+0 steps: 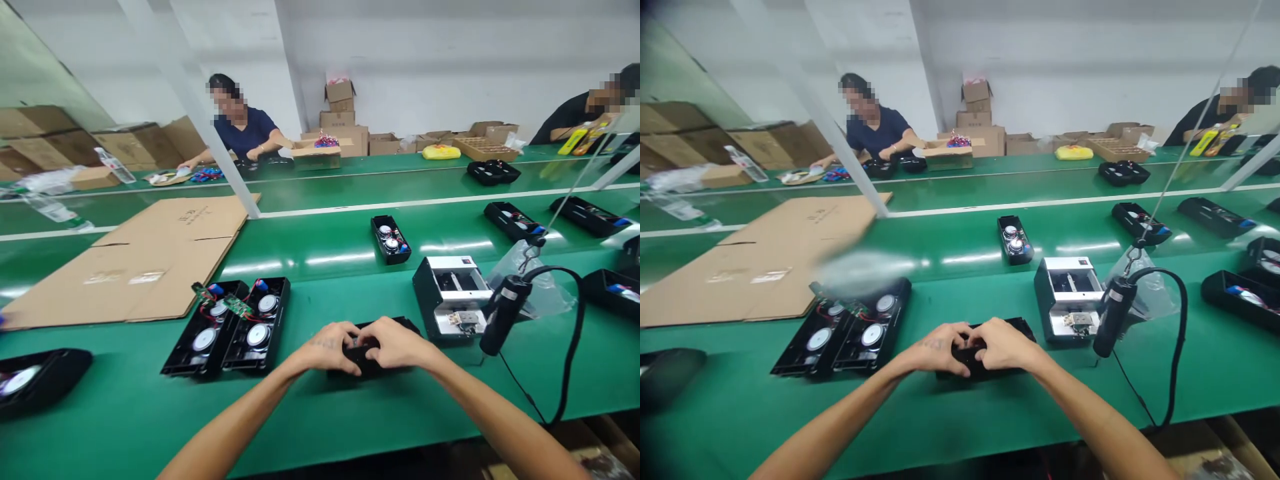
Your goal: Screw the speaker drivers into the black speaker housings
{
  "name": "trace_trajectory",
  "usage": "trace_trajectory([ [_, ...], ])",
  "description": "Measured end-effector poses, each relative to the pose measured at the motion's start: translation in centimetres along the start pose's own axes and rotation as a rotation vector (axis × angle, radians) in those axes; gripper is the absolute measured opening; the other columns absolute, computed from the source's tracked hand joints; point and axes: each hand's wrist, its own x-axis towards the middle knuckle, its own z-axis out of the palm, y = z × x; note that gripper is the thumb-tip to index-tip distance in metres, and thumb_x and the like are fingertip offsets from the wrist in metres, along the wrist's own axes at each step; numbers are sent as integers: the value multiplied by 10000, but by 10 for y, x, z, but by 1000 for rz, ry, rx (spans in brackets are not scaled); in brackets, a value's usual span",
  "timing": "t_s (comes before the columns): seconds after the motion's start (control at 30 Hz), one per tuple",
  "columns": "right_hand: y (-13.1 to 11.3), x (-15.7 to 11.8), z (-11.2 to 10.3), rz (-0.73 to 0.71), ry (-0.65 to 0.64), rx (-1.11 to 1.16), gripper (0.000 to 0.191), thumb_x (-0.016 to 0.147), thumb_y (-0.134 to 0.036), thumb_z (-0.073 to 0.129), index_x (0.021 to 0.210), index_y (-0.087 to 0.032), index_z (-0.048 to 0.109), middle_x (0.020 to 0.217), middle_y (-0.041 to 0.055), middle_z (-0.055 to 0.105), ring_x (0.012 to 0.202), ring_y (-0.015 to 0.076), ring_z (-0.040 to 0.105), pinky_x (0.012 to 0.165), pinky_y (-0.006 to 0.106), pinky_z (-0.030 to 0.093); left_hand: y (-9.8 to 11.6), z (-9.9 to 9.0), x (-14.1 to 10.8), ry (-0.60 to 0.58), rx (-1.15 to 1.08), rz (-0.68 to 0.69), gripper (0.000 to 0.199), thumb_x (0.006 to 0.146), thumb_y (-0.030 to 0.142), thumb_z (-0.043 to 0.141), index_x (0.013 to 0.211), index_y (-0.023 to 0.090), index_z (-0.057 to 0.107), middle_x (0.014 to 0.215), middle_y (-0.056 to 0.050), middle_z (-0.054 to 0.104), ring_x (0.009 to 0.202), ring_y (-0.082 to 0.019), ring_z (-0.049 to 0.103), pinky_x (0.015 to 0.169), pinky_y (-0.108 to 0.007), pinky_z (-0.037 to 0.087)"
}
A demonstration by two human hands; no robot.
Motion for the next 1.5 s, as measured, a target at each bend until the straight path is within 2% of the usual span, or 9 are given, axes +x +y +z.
trace_trajectory([
  [0.07, 0, 7, -6, 8, 12, -50, 418, 766, -288, 816, 1177, -215, 815, 1033, 107, 855, 975, 329, 779, 721, 308, 436, -2, -13, 9, -42, -43, -10, 414, 590, 508, 951, 620, 198, 678, 1145, 15, 768, 928, -205, 695, 775, -280, 501],
  [0.17, -1, 16, -9, 22, 7, -96, 482, 697, -333, 873, 1160, -214, 808, 980, 112, 846, 951, 348, 773, 676, 309, 383, -4, -24, 17, -84, -102, -14, 477, 564, 566, 937, 588, 190, 645, 1012, 46, 734, 771, -133, 601, 638, -249, 402],
  [0.57, -1, 26, -6, 47, -29, -73, 267, 692, -292, 833, 943, -208, 799, 786, 33, 778, 749, 221, 690, 570, 287, 308, -7, -24, 22, -123, -220, -28, 529, 528, 566, 953, 526, 185, 586, 957, 41, 654, 773, -132, 528, 652, -276, 361],
  [0.7, -4, 25, -4, 57, -16, -82, 236, 717, -330, 813, 918, -208, 790, 762, 35, 770, 731, 226, 686, 573, 299, 305, -4, -26, 21, -135, -237, -22, 519, 555, 548, 949, 516, 180, 584, 973, 45, 667, 760, -123, 524, 645, -277, 347],
  [1.13, -6, 18, 8, 76, 65, -160, 427, 780, -344, 793, 1187, -214, 795, 923, 103, 835, 939, 351, 777, 774, 375, 468, -7, -23, 20, -109, -181, 58, 467, 642, 594, 926, 594, 188, 700, 1085, 15, 735, 823, -148, 634, 686, -264, 435],
  [1.23, -12, 1, 14, 44, 84, -174, 451, 825, -315, 799, 1262, -209, 760, 1005, 113, 825, 996, 337, 765, 857, 406, 514, -5, -15, 11, -55, -94, 105, 425, 690, 573, 924, 641, 193, 740, 1181, -9, 754, 943, -200, 694, 806, -293, 501],
  [1.33, -9, -37, 27, -101, 307, -74, 450, 896, -214, 747, 1343, -219, 700, 1228, 122, 787, 1148, 303, 717, 1002, 443, 538, -5, 10, -8, 31, 3, 143, 293, 698, 445, 969, 721, 216, 787, 1306, -36, 747, 1331, -366, 609, 1140, -477, 438],
  [1.4, 6, -69, 36, -170, 683, 71, 446, 951, -212, 706, 1392, -252, 657, 1331, 120, 747, 1222, 296, 687, 1048, 476, 556, -8, 34, -23, 101, 116, 214, 205, 732, 361, 970, 777, 246, 807, 1298, -22, 761, 1518, -430, 441, 1268, -618, 277],
  [1.5, 45, -114, 40, 73, 1355, 118, 376, 966, -301, 734, 1335, -251, 678, 1241, 126, 731, 1102, 297, 701, 951, 487, 597, -15, 68, -41, 266, 418, 402, 165, 804, 348, 925, 843, 249, 799, 1284, -17, 768, 1566, -447, 378, 1286, -673, 249],
])
